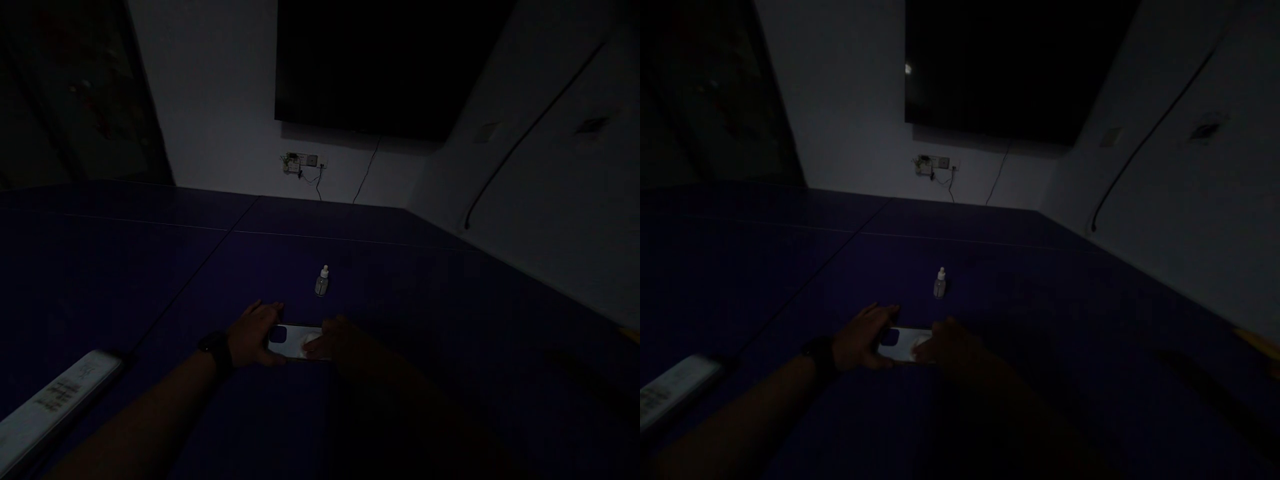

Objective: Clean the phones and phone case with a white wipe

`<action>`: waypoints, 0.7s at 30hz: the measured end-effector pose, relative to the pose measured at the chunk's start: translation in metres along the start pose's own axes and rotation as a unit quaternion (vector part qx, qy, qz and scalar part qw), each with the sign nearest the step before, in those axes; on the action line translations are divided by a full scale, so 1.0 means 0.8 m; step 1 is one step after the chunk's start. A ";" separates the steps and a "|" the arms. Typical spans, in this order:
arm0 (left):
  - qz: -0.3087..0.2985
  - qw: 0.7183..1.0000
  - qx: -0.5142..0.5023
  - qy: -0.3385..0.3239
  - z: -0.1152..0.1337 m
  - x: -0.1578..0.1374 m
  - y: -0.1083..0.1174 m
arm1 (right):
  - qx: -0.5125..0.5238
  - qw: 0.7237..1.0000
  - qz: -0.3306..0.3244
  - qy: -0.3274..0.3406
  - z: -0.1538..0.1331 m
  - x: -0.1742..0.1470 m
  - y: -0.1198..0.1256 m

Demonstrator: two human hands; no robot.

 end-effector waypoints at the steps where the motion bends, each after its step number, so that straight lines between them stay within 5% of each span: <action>1: -0.001 1.000 0.000 0.001 0.000 0.000 0.001 | 0.010 1.000 0.000 -0.005 0.004 -0.003 0.003; 6: 0.005 1.000 -0.001 0.001 0.002 0.000 0.004 | 0.037 0.999 -0.006 -0.010 0.010 -0.009 0.007; 14: 0.005 1.000 -0.008 -0.001 0.001 0.000 0.001 | 0.065 0.996 0.040 0.054 -0.031 0.018 -0.010; 21: -0.001 1.000 -0.002 0.007 0.004 -0.001 0.003 | 0.090 0.996 0.021 0.020 -0.009 0.021 -0.011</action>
Point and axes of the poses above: each hand's wrist, its own x-axis towards the middle knuckle, its own y-axis out of the back of the hand, z = x × y, the point moved 3 cm from there along x, towards the middle knuckle, and after that the axes turned 15 degrees about x, right-handed, at the moved point
